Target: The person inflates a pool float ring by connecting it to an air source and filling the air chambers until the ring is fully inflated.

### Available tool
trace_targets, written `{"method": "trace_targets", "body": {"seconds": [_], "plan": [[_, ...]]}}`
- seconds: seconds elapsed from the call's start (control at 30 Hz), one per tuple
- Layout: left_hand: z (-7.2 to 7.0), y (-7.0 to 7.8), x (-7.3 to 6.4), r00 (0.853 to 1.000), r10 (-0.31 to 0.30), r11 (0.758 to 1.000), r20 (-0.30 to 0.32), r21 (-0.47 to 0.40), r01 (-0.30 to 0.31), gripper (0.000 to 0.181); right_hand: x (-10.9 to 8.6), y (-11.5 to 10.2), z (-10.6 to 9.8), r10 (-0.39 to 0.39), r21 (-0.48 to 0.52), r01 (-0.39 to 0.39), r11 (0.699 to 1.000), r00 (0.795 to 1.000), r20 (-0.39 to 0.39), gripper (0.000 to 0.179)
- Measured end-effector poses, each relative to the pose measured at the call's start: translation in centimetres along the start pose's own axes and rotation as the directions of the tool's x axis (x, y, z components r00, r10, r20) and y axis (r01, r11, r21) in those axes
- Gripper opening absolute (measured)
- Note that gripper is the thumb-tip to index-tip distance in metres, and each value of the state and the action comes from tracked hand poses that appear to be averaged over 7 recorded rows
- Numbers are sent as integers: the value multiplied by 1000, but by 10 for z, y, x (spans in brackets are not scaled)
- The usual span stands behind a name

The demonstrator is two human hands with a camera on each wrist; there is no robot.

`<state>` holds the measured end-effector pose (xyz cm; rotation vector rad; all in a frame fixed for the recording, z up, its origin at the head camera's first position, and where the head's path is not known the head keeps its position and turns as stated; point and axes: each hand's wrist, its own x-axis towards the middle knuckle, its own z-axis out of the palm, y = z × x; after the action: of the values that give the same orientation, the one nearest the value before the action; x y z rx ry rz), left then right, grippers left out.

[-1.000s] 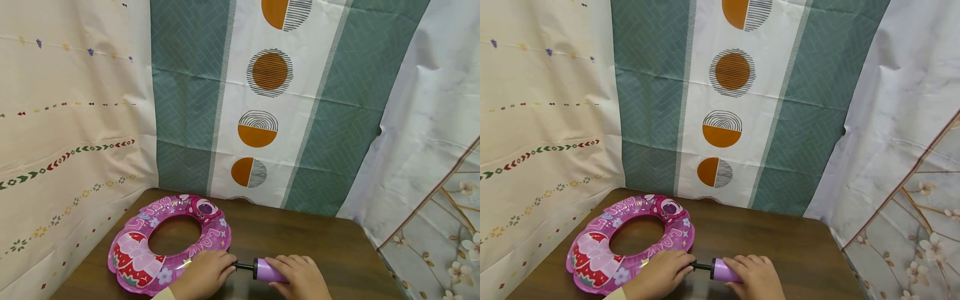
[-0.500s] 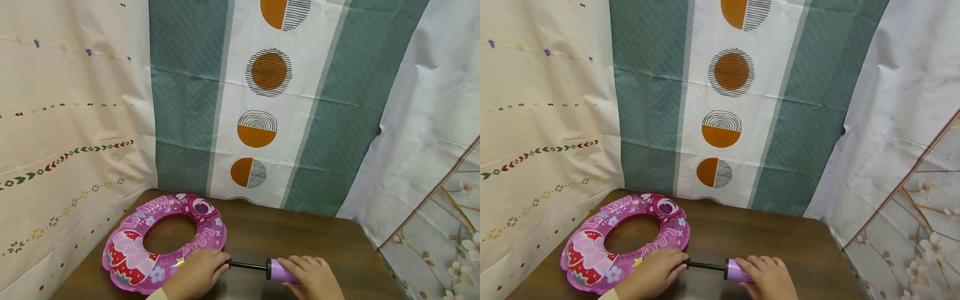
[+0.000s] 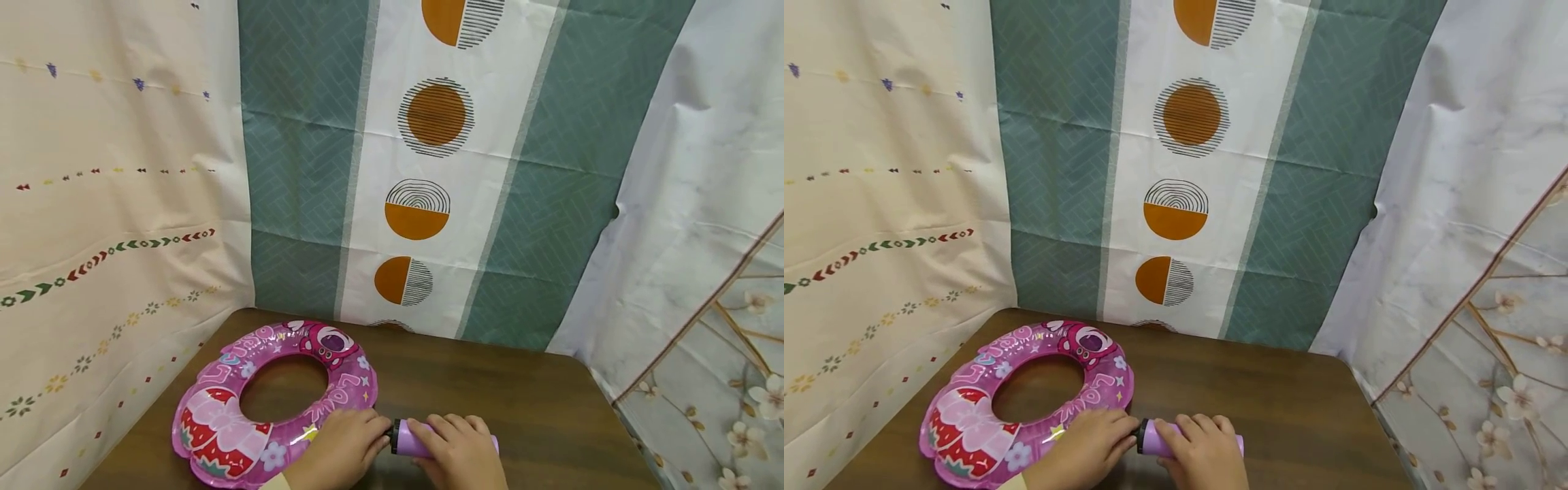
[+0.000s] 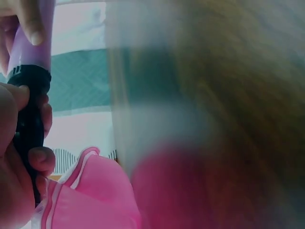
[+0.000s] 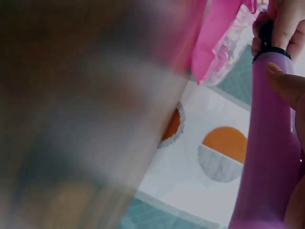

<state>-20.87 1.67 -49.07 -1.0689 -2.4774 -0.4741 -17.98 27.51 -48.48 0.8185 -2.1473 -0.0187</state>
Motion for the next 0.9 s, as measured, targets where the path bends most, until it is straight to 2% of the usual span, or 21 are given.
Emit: {"method": "trace_targets", "body": {"seconds": [0.2,0.4,0.57,0.73,0.83,0.9], "plan": [[-6,-7,-10,996,-50,998,72,-33,52,16,-1,0,-1,25,77,-29,997,998,50,76],[-13,-13,-14,984,-91,993,151,-64,101,24,-14,25,-15,66,95,-78,992,990,126,74],[-16,-22,-14,983,-115,989,146,-72,127,21,-28,49,-28,74,56,-84,995,984,160,72],[-15,-33,-16,986,-127,990,107,-49,132,20,-34,68,-38,71,40,-79,996,985,158,73],[-14,-33,-15,985,-128,989,118,-60,136,21,-35,72,-39,36,58,-44,997,990,133,67],[-15,-28,-12,985,-113,990,133,-72,123,21,-32,67,-38,7,69,-14,998,994,110,67]]}}
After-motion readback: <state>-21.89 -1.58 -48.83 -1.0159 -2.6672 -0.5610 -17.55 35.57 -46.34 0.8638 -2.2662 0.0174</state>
